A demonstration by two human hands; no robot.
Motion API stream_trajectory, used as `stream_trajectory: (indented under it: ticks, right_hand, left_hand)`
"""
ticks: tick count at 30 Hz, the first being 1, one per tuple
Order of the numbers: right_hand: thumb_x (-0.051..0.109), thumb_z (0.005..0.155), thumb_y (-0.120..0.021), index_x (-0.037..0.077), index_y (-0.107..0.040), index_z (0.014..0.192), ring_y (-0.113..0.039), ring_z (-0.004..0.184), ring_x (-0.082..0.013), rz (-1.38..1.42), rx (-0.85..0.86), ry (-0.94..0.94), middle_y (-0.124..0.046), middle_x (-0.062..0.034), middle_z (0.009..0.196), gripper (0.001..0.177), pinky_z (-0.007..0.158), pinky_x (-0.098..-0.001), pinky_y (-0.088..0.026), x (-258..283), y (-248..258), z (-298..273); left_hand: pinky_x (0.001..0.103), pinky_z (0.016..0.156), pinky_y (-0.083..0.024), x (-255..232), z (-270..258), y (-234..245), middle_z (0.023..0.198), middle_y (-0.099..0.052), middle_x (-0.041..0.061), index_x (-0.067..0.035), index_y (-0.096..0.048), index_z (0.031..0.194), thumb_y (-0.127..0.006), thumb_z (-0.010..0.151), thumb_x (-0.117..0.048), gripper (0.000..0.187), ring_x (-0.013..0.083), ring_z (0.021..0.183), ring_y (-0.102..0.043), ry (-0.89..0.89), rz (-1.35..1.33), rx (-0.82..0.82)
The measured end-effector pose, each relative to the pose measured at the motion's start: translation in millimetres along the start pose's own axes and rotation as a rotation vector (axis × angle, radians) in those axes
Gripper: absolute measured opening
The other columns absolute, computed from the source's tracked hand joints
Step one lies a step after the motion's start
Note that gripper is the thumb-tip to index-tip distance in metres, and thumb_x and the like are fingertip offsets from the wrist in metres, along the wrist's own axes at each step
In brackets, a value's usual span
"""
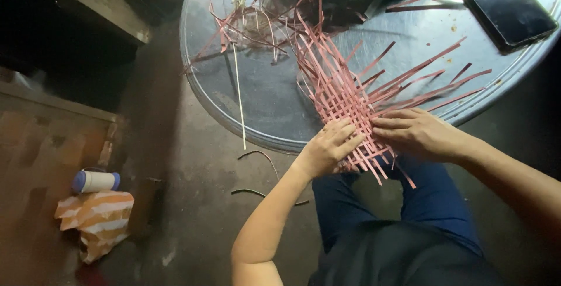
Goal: Weaving a basket base by interlacing pink and green plastic strips on a round metal table.
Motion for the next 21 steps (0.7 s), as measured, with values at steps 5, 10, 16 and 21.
stream_trajectory:
  ticks: [5,10,16,21]
  right_hand:
    - [0.023,0.073,-0.058,0.014,-0.054,0.110,-0.048,0.110,-0.0204,-0.012,0.008,-0.011,-0.052,-0.0060,0.118,0.039,0.093,-0.0352,-0.037,-1.8,-1.9,-2.4]
    - [0.020,0.069,-0.062,0.009,-0.058,0.103,-0.051,0.106,-0.0251,0.145,0.073,-0.024,-0.053,-0.0117,0.115,0.035,0.088,-0.0387,-0.040,8.0,17.4,16.7]
    - [0.022,0.065,-0.069,0.008,-0.058,0.105,-0.045,0.113,-0.0269,0.285,0.189,-0.085,-0.046,-0.0139,0.123,0.044,0.090,-0.0402,-0.037,0.0,15.4,15.8]
    - [0.021,0.065,-0.069,0.005,-0.060,0.100,-0.048,0.110,-0.0284,0.293,0.148,-0.043,-0.049,-0.0150,0.119,0.040,0.088,-0.0403,-0.040,6.1,22.1,20.4]
  left_hand:
    - [0.053,0.100,-0.020,6.0,-3.1,-2.1,0.122,-0.047,0.016,-0.003,-0.047,0.117,-0.051,0.061,-0.066,0.084,0.0362,0.121,-0.036,0.202,-0.102,0.063]
    - [0.066,0.098,-0.014,16.8,-22.1,-20.5,0.133,-0.036,0.013,-0.011,-0.043,0.123,-0.052,0.071,-0.050,0.066,0.0329,0.129,-0.025,0.360,-0.203,0.153]
    - [0.060,0.104,-0.008,18.7,-24.7,-21.0,0.138,-0.028,0.013,-0.012,-0.036,0.128,-0.049,0.074,-0.047,0.066,0.0326,0.132,-0.020,0.405,-0.315,0.170]
    - [0.059,0.104,-0.008,18.8,-24.2,-18.9,0.137,-0.027,0.014,-0.009,-0.037,0.127,-0.049,0.076,-0.041,0.061,0.0320,0.131,-0.020,0.444,-0.368,0.159]
Point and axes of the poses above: each hand's wrist, its own z-axis towards the middle knuckle, its own y-axis out of the back of the hand, x = y × z, the point moved 8 cm from there along z, towards the middle knuckle
